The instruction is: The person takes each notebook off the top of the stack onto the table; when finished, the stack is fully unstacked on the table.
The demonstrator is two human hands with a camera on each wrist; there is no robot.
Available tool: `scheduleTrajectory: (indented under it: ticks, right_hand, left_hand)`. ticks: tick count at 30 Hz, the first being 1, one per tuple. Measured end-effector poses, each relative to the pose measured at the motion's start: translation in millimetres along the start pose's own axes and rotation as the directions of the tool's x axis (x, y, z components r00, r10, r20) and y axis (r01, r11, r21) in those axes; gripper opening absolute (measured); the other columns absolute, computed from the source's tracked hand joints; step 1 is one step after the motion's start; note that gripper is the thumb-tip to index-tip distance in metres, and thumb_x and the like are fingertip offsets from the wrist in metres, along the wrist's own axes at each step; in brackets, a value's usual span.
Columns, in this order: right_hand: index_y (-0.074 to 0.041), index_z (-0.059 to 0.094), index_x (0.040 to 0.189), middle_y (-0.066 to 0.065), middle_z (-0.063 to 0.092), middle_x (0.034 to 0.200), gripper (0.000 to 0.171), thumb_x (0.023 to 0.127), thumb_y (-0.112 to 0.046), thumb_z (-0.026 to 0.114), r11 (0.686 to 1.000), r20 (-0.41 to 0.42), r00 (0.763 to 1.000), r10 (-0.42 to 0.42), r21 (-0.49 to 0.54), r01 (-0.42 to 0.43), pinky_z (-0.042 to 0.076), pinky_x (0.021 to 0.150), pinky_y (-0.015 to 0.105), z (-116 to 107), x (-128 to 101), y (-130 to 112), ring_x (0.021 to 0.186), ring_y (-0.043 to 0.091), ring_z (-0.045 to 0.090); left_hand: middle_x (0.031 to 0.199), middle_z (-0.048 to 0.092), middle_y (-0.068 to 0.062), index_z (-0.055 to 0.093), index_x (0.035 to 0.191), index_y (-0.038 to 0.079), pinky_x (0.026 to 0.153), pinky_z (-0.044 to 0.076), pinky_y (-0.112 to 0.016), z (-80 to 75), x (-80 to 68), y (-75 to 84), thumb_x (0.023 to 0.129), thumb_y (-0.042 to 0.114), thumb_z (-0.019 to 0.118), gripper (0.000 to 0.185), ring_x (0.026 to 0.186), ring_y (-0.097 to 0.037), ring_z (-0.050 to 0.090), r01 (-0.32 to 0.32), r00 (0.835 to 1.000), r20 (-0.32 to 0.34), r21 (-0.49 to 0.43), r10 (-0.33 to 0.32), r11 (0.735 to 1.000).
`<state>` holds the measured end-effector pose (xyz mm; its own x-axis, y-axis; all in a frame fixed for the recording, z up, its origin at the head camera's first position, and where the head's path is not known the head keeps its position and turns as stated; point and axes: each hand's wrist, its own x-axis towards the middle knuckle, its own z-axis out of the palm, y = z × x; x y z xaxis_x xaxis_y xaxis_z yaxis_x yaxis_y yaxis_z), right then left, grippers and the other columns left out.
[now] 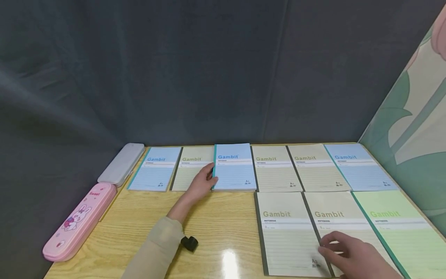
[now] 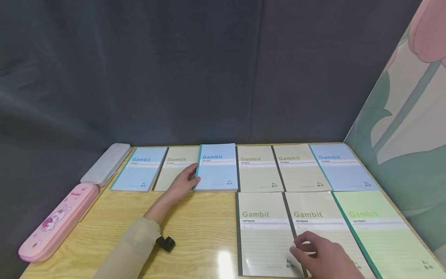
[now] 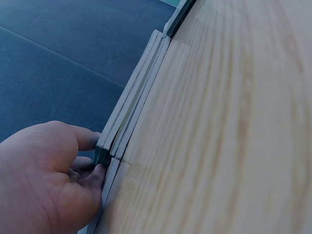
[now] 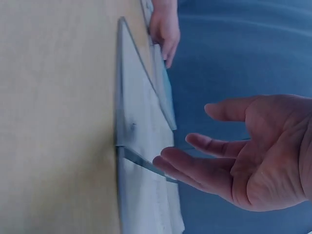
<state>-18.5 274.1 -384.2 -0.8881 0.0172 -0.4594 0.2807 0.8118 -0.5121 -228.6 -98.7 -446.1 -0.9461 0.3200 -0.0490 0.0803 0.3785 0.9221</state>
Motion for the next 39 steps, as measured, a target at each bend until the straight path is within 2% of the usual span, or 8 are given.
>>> scheduleTrajectory:
  ticks: [7, 12, 17, 24, 27, 31, 35, 39]
  right_hand:
    - [-0.015, 0.072, 0.107, 0.002, 0.071, 0.105, 0.023, 0.095, -0.035, 0.072, 0.990, -0.034, 0.989, -0.144, 0.010, 0.144, 0.056, 0.074, 0.037, -11.6, 15.4, -15.5, 0.094, 0.020, 0.067]
    - [-0.012, 0.072, 0.108, -0.003, 0.072, 0.101, 0.019, 0.096, -0.028, 0.071, 0.961, -0.098, 0.960, -0.263, 0.056, 0.270, 0.055, 0.076, 0.037, -13.5, 35.6, -39.4, 0.096, 0.018, 0.067]
    - [-0.011, 0.072, 0.112, -0.004, 0.072, 0.104, 0.022, 0.097, -0.028, 0.070, 0.901, -0.158, 0.907, -0.390, 0.139, 0.412, 0.054, 0.086, 0.039, -12.3, 62.9, -65.0, 0.102, 0.018, 0.068]
    - [0.000, 0.067, 0.120, 0.013, 0.072, 0.112, 0.029, 0.101, -0.022, 0.066, 0.803, -0.209, 0.882, -0.421, 0.367, 0.470, 0.058, 0.083, 0.033, 1.2, 126.6, -84.3, 0.102, 0.027, 0.068]
    - [-0.002, 0.068, 0.118, 0.012, 0.071, 0.111, 0.026, 0.101, -0.021, 0.064, 0.813, -0.294, 0.869, -0.397, 0.328, 0.482, 0.057, 0.088, 0.038, 8.8, 152.4, -89.0, 0.104, 0.028, 0.067]
    - [-0.005, 0.069, 0.119, 0.012, 0.071, 0.114, 0.025, 0.101, -0.020, 0.064, 0.854, -0.372, 0.854, -0.363, 0.233, 0.465, 0.051, 0.098, 0.046, 14.5, 178.2, -99.4, 0.112, 0.030, 0.065]
    - [-0.005, 0.065, 0.131, 0.017, 0.065, 0.130, 0.034, 0.101, -0.021, 0.063, 0.874, -0.369, 0.848, -0.380, 0.157, 0.460, 0.045, 0.106, 0.050, 17.4, 196.9, -109.4, 0.123, 0.035, 0.059]
    - [-0.006, 0.057, 0.142, 0.022, 0.053, 0.146, 0.045, 0.101, -0.024, 0.063, 0.884, -0.335, 0.846, -0.414, 0.074, 0.462, 0.035, 0.114, 0.052, 19.8, 207.8, -114.9, 0.138, 0.039, 0.045]
  left_hand:
    - [0.164, 0.022, -0.019, 0.022, 0.160, 0.000, 0.118, 0.032, -0.041, -0.5, 1.7, -2.2, 0.106, 0.009, 0.052, 0.062, 0.149, -0.033, 0.027, -0.004, 1.000, -0.003, -0.008, 0.004, 1.000]
    - [0.164, 0.023, -0.018, 0.023, 0.160, 0.001, 0.117, 0.033, -0.040, 1.2, 2.9, -5.6, 0.106, 0.011, 0.053, 0.062, 0.148, -0.031, 0.028, -0.013, 1.000, 0.000, 0.006, 0.013, 1.000]
    - [0.164, 0.023, -0.018, 0.023, 0.159, 0.000, 0.117, 0.033, -0.040, 1.9, 3.6, -4.5, 0.106, 0.011, 0.054, 0.062, 0.148, -0.032, 0.029, -0.027, 1.000, -0.009, 0.006, 0.027, 1.000]
    - [0.164, 0.023, -0.018, 0.023, 0.160, 0.000, 0.118, 0.032, -0.038, 2.0, 6.0, -4.6, 0.106, 0.010, 0.053, 0.063, 0.149, -0.030, 0.028, -0.008, 1.000, -0.009, 0.004, 0.008, 1.000]
    - [0.164, 0.023, -0.018, 0.024, 0.159, 0.001, 0.118, 0.031, -0.038, 4.3, 8.0, -4.7, 0.106, 0.010, 0.053, 0.062, 0.149, -0.030, 0.027, -0.014, 1.000, -0.003, -0.023, 0.014, 1.000]
    - [0.164, 0.023, -0.018, 0.025, 0.159, 0.001, 0.118, 0.031, -0.040, 5.8, 8.4, -4.8, 0.106, 0.010, 0.053, 0.061, 0.149, -0.031, 0.026, -0.031, 1.000, 0.003, -0.050, 0.031, 0.998]
    - [0.164, 0.023, -0.018, 0.025, 0.159, 0.001, 0.118, 0.031, -0.040, 3.7, 7.2, -4.6, 0.106, 0.010, 0.053, 0.060, 0.149, -0.031, 0.027, -0.026, 1.000, -0.002, -0.032, 0.026, 0.999]
    - [0.164, 0.023, -0.018, 0.024, 0.159, 0.001, 0.118, 0.032, -0.038, 1.5, 6.2, -4.3, 0.106, 0.010, 0.053, 0.061, 0.149, -0.030, 0.026, -0.015, 1.000, -0.003, -0.021, 0.015, 1.000]
